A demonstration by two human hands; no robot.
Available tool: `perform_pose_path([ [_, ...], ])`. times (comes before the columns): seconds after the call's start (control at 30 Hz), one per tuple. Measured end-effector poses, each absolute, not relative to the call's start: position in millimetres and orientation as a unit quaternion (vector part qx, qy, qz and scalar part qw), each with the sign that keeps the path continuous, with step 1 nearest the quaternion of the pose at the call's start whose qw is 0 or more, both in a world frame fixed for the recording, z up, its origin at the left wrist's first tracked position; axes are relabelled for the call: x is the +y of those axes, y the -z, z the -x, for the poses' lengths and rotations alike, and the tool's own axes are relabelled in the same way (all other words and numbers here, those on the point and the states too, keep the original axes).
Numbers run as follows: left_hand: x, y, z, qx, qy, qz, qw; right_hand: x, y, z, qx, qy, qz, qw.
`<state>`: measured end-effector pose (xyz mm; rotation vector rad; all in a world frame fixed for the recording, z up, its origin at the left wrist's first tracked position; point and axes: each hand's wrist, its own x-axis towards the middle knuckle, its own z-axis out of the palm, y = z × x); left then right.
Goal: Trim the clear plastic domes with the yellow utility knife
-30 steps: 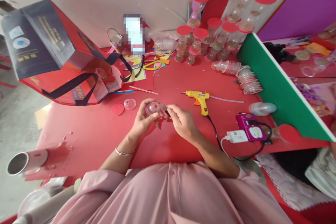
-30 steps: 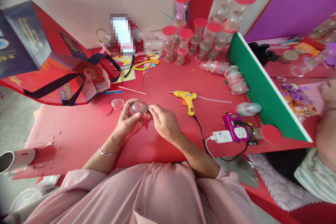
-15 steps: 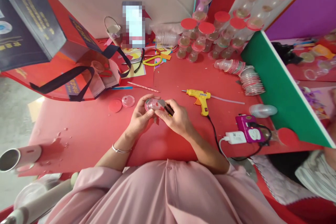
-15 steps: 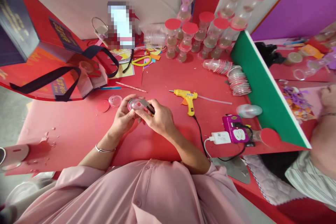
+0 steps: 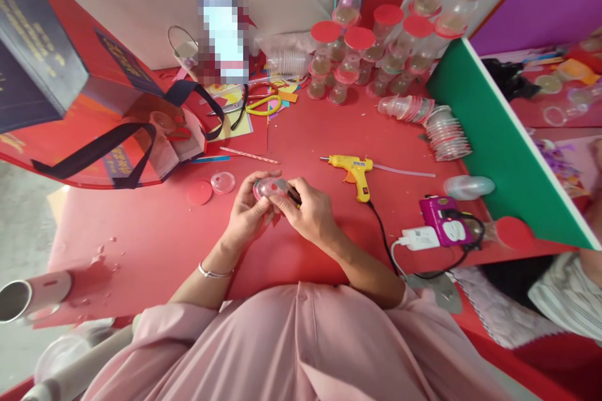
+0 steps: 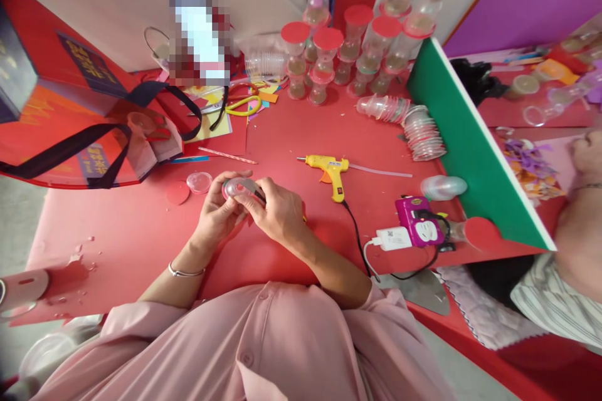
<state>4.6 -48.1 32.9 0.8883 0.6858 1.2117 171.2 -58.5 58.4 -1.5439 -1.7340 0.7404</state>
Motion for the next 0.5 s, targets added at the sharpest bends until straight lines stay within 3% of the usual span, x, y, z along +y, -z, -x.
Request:
perform_pose_path([
  [0.5,-49.1,-31.5,-7.3,0.299,-0.553,-0.396,0.669,-61.2,-54.4,-167.4,-0.69,-0.232,0.59,0.349],
])
